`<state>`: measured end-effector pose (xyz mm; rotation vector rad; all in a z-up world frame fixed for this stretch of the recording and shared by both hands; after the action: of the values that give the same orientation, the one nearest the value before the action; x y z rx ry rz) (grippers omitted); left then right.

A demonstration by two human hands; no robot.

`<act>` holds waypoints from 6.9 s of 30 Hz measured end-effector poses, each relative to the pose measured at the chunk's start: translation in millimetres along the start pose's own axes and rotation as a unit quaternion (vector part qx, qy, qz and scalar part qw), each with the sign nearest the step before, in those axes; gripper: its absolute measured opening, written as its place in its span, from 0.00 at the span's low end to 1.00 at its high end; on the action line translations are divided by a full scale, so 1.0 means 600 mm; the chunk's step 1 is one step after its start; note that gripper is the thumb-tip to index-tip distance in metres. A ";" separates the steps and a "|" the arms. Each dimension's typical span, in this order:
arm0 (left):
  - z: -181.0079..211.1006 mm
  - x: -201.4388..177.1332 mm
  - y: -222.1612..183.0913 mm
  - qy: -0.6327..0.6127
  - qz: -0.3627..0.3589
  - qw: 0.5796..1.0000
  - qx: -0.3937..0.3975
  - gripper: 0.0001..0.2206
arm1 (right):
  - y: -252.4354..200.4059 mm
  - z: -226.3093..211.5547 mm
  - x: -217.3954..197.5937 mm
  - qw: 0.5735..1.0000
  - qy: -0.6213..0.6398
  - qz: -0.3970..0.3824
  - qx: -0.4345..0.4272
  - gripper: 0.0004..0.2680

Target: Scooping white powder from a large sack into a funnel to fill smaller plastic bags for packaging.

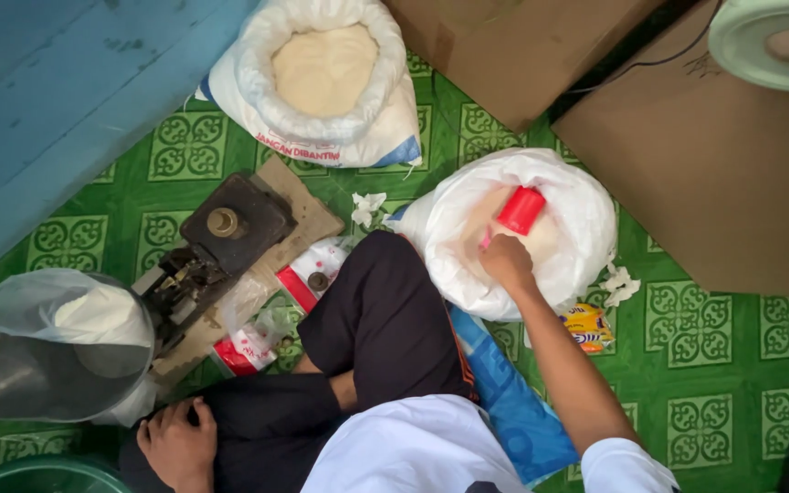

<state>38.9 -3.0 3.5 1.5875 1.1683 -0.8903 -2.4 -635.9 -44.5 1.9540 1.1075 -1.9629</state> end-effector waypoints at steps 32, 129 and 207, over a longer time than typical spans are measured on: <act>-0.015 0.030 -0.018 0.023 0.012 1.000 0.015 0.13 | -0.222 0.135 -0.061 0.920 0.316 0.231 -0.003 0.12; 0.051 0.046 0.043 -0.227 -0.093 0.967 -0.070 0.14 | -0.413 -0.822 -0.380 0.808 -0.147 0.100 -0.561 0.14; 0.058 0.052 0.039 -0.228 -0.078 0.967 -0.080 0.15 | -0.460 -0.864 -0.309 0.693 -0.283 0.172 -0.640 0.14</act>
<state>69.1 -30.2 -29.5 1.0926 1.0108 -1.1606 274.0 -204.0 296.4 0.6253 1.2118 -0.8702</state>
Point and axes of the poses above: each hand's wrist, its own y-axis towards the middle knuckle, its own x-axis out of the palm, z = x × y, the point moved 4 cm from there along y, towards the middle knuckle, and after that the axes turned 12 degrees about z, right-handed, at the moved point
